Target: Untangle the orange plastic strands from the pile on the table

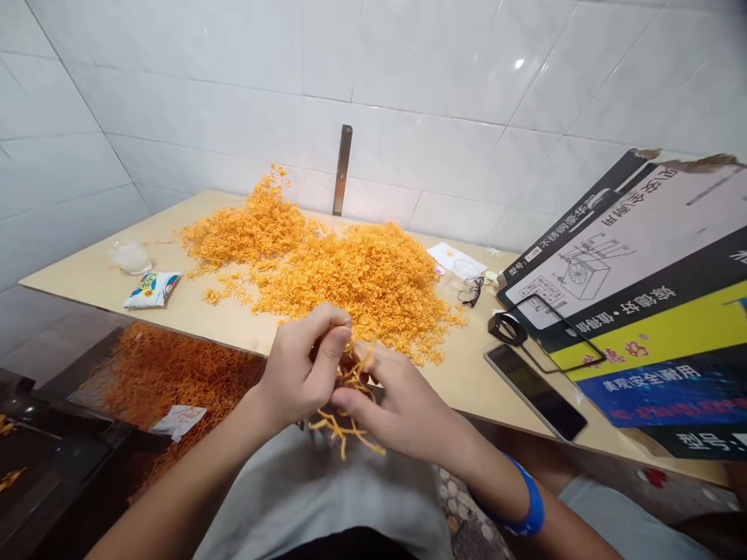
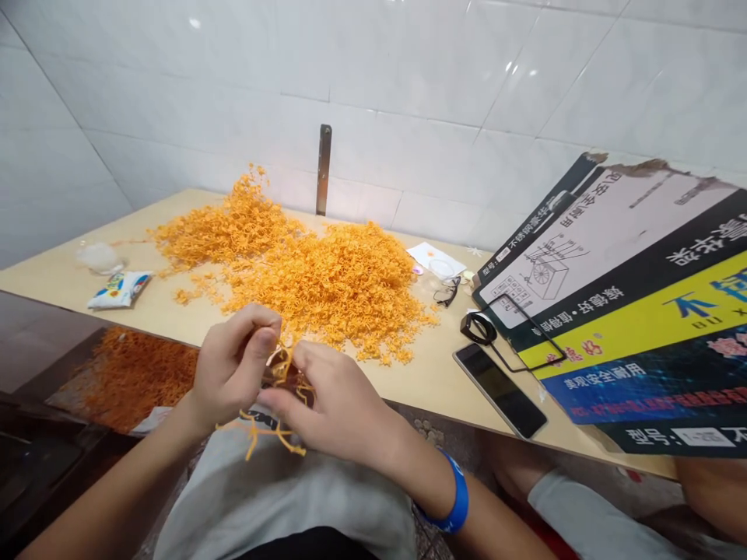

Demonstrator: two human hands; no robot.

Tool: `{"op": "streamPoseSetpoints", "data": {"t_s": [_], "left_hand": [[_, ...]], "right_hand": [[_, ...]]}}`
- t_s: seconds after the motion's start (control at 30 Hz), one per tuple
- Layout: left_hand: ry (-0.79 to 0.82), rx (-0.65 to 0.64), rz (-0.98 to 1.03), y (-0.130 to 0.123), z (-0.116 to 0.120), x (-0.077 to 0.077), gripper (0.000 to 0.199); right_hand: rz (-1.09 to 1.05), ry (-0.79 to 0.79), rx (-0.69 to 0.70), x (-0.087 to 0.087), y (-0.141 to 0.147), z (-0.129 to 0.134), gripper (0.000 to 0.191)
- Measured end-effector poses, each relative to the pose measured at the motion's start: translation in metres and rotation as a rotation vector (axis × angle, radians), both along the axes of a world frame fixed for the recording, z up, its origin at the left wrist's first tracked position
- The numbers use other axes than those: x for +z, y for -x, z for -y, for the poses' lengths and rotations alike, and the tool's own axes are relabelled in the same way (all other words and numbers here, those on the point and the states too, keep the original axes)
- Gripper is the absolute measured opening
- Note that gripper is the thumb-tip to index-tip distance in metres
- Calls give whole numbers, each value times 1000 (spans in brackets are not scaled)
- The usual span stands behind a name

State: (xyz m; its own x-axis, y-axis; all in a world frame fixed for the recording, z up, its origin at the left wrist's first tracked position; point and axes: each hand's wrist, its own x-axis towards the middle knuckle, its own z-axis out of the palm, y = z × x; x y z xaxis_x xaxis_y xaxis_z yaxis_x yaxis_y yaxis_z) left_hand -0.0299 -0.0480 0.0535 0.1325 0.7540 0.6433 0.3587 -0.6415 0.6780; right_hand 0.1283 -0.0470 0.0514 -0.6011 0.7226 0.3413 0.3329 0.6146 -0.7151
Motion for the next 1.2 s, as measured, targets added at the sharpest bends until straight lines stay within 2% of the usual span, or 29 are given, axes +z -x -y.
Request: {"op": "streamPoseSetpoints", "data": {"t_s": [0.1,0.2,0.27,0.37,0.5,0.6,0.67,0.73,0.77,0.83,0.9,0.97,1.07,1.13,1.2], "left_hand": [[136,-59,114,-2,0,9,27],[147,-56,68,2,-1,11,31],[182,-73,25,5,-1,9,33],[230,-100,-8,5,1,4,35],[186,-32,-140,2,4,-5,31],[91,118,-226,20,-2,-6,25],[34,357,-204,43,-11,-3,24],[43,588,-163,65,-23,2,27],[79,621,-164,72,-30,4,29],[167,569,-234,75,-47,7,30],[213,475,-365,66,-71,8,25],[184,442,-495,51,-98,8,16],[140,354,-643,34,-131,4,22],[132,277,-671,26,-138,0,27],[110,224,-569,20,-128,-6,32]], "right_hand": [[25,65,126,1,6,0,28],[-16,114,222,-3,7,4,46],[-56,182,213,-6,5,5,51],[-72,288,113,-11,5,3,45],[-73,211,94,-17,9,3,41],[-48,170,145,-20,6,14,41],[-22,197,169,-22,-2,24,40],[-50,315,150,-27,-12,29,43],[-101,403,130,-30,-17,29,45],[-261,588,105,-35,-25,24,48],[-456,714,101,-36,-29,17,49],[-631,790,98,-35,-30,10,49],[-837,843,83,-31,-31,4,51],[-920,842,68,-31,-33,3,53],[-974,828,57,-32,-36,3,55]]}}
